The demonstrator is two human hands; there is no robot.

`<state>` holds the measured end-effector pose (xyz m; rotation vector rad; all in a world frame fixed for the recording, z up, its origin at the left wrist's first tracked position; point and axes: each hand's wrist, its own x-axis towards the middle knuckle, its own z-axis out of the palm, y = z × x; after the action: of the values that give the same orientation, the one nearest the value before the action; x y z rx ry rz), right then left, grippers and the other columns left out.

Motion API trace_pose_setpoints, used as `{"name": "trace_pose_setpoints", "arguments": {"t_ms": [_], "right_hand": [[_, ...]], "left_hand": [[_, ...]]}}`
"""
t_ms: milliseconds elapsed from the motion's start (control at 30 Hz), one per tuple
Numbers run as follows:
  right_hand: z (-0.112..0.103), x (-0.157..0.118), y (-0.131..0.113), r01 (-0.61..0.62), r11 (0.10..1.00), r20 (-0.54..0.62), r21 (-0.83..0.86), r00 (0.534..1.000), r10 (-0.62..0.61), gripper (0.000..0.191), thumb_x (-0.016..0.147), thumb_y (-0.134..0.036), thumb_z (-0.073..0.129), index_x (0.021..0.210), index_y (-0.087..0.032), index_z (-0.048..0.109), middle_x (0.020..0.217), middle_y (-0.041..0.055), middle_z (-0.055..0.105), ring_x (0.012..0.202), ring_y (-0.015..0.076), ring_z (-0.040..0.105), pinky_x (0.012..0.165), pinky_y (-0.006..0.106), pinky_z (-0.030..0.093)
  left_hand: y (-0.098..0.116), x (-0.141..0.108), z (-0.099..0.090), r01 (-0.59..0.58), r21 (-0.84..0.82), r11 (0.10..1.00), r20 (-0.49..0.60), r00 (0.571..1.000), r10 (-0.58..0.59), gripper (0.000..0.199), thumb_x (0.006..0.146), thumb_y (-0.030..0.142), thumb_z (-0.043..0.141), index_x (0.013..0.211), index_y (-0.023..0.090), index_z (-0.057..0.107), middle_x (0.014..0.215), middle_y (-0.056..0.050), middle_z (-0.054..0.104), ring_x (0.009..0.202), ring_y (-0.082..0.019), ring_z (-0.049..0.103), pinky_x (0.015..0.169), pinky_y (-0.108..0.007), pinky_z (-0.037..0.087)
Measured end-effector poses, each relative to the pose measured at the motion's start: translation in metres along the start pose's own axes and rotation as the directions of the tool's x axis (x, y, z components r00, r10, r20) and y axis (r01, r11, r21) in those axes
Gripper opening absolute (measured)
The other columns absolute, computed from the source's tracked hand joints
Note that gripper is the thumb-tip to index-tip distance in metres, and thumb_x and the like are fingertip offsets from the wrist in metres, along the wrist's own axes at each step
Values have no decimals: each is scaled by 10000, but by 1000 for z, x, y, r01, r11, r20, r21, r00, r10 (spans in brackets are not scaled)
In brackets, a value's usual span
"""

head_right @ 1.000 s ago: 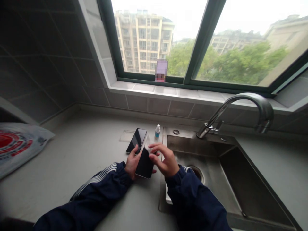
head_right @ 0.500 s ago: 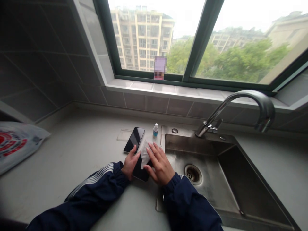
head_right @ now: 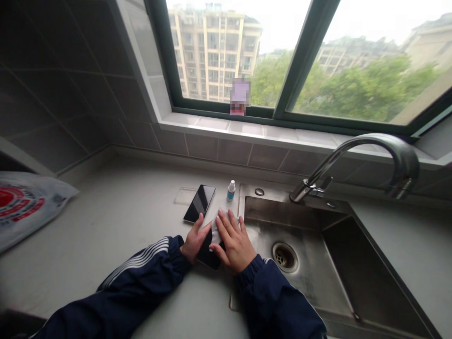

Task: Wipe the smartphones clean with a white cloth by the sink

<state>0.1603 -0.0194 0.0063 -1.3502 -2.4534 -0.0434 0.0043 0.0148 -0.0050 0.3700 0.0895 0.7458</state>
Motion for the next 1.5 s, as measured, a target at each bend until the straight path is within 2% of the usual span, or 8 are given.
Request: {"name": "trace_pose_setpoints", "arguments": {"t_ms": [267, 467, 733, 900, 1033, 1267, 1500], "right_hand": [[0, -2, -3, 25, 999, 23, 25, 999, -26, 719, 951, -501, 434, 1521, -129, 199, 1572, 105, 181, 1461, 319, 77, 1144, 576, 152], [2, -2, -7, 62, 996, 57, 71, 996, -66, 736, 947, -526, 434, 1516, -114, 215, 1572, 114, 183, 1460, 321, 80, 1139, 555, 214], [0, -3, -13, 109, 987, 56, 116, 992, -116, 753, 939, -527, 459, 1510, -94, 227, 1564, 136, 203, 1457, 324, 92, 1135, 539, 250], [-2, -5, -20, 145, 982, 76, 121, 985, -155, 760, 936, -544, 458, 1503, -84, 249, 1561, 140, 209, 1454, 338, 93, 1135, 542, 250], [-5, -7, -26, 173, 977, 97, 126, 978, -185, 777, 931, -558, 455, 1502, -75, 247, 1559, 144, 207, 1452, 346, 91, 1134, 548, 246], [-16, -8, -37, 223, 965, 99, 138, 966, -237, 756, 921, -555, 490, 1499, -117, 275, 1542, 131, 262, 1447, 331, 148, 1149, 562, 192], [-14, -11, -41, 236, 961, 88, 144, 964, -250, 662, 918, -386, 558, 1475, -111, 330, 1523, 131, 311, 1438, 318, 190, 1143, 553, 241]], "left_hand": [[0, 0, 0, -17, -12, 1000, -51, 999, 17, 778, 926, 626, 149, 1490, 94, 214, 1478, -159, 406, 1410, -251, 304, 1184, -393, 102], [3, -2, 5, -6, -14, 1000, -115, 993, 4, 810, 910, 654, 155, 1479, 84, 244, 1447, -174, 443, 1394, -266, 334, 1181, -405, 120], [4, -3, 11, 11, -69, 998, -180, 983, -23, 822, 876, 698, 242, 1450, 116, 333, 1343, -183, 549, 1293, -305, 470, 1143, -444, 234], [2, -1, 11, -17, -90, 996, -164, 986, 2, 884, 857, 725, 240, 1395, 44, 408, 1262, -222, 601, 1238, -332, 519, 1120, -473, 272], [2, 0, 9, -16, -92, 996, -201, 980, -3, 922, 839, 748, 242, 1342, 7, 463, 1182, -244, 640, 1163, -343, 577, 1075, -485, 342], [6, -2, 9, -60, -14, 998, -288, 956, 54, 818, 845, 729, 290, 1321, 96, 493, 1053, -202, 701, 960, -299, 681, 927, -453, 474], [7, -5, 3, -36, 36, 999, -322, 946, 45, 893, 799, 778, 310, 1351, 92, 460, 1038, -217, 701, 876, -291, 695, 869, -427, 497]]}}
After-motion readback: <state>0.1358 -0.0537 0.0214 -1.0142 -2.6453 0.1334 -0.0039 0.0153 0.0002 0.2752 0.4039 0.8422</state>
